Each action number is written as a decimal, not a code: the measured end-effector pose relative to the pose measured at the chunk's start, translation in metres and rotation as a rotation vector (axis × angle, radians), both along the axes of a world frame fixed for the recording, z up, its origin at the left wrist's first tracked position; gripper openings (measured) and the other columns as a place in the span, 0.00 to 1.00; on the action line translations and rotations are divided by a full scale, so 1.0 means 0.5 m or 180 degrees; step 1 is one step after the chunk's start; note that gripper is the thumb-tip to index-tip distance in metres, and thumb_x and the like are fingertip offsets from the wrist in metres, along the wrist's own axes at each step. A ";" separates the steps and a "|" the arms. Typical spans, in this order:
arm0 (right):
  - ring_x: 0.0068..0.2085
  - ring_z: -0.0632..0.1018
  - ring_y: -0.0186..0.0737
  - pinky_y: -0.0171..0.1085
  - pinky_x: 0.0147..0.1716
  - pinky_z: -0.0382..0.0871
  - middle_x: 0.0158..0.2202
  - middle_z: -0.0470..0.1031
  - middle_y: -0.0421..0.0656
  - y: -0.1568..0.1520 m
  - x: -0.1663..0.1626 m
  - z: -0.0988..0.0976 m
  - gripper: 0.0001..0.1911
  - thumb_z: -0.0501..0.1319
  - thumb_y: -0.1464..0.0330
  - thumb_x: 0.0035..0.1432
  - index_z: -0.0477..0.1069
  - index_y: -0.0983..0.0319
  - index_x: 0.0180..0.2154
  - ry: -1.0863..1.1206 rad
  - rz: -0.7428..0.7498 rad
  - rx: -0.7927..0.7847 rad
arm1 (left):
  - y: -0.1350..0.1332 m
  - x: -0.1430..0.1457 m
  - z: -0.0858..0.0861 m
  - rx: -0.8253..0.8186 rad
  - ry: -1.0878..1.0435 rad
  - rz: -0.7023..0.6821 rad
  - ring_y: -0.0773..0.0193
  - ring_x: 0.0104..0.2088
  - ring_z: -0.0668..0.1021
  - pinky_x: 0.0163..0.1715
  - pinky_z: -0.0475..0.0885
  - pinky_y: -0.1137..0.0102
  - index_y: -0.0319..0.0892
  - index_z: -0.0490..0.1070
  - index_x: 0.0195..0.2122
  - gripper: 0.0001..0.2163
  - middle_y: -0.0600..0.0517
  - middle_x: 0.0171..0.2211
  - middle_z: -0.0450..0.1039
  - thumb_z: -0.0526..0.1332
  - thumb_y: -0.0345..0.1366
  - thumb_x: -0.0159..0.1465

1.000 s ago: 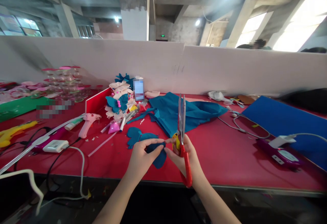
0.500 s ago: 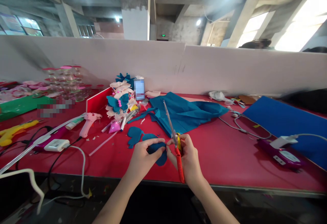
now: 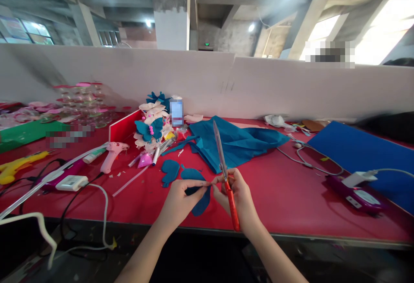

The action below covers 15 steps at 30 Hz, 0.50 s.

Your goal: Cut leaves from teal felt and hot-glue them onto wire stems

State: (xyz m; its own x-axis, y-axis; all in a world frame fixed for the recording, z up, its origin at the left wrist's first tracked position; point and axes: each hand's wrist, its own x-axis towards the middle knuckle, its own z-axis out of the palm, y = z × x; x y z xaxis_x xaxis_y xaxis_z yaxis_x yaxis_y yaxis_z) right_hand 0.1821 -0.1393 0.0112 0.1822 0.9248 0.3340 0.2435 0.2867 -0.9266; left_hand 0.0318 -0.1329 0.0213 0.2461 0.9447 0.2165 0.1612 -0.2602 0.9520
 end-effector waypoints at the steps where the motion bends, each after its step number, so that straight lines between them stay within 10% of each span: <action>1: 0.23 0.71 0.33 0.33 0.24 0.65 0.25 0.71 0.36 0.003 -0.001 -0.001 0.14 0.58 0.72 0.40 0.56 0.58 0.31 0.0056 -0.0029 -0.0006 | 0.000 -0.001 0.002 -0.0022 0.0008 -0.0033 0.57 0.39 0.80 0.43 0.73 0.68 0.44 0.80 0.36 0.08 0.52 0.36 0.80 0.62 0.34 0.58; 15: 0.26 0.73 0.36 0.35 0.27 0.68 0.23 0.65 0.35 0.021 -0.001 0.000 0.19 0.65 0.62 0.40 0.56 0.58 0.30 0.0485 0.0144 -0.0302 | 0.000 -0.006 -0.005 -0.0373 -0.0082 0.0073 0.57 0.40 0.80 0.43 0.73 0.68 0.45 0.80 0.36 0.07 0.51 0.36 0.80 0.64 0.36 0.57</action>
State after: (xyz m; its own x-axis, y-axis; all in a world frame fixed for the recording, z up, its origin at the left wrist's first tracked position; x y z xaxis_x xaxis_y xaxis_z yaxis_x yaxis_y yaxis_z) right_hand 0.1817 -0.1288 0.0111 0.1817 0.9592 0.2166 0.0870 0.2037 -0.9752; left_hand 0.0287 -0.1331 0.0188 0.2200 0.9693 0.1103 0.1408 -0.1434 0.9796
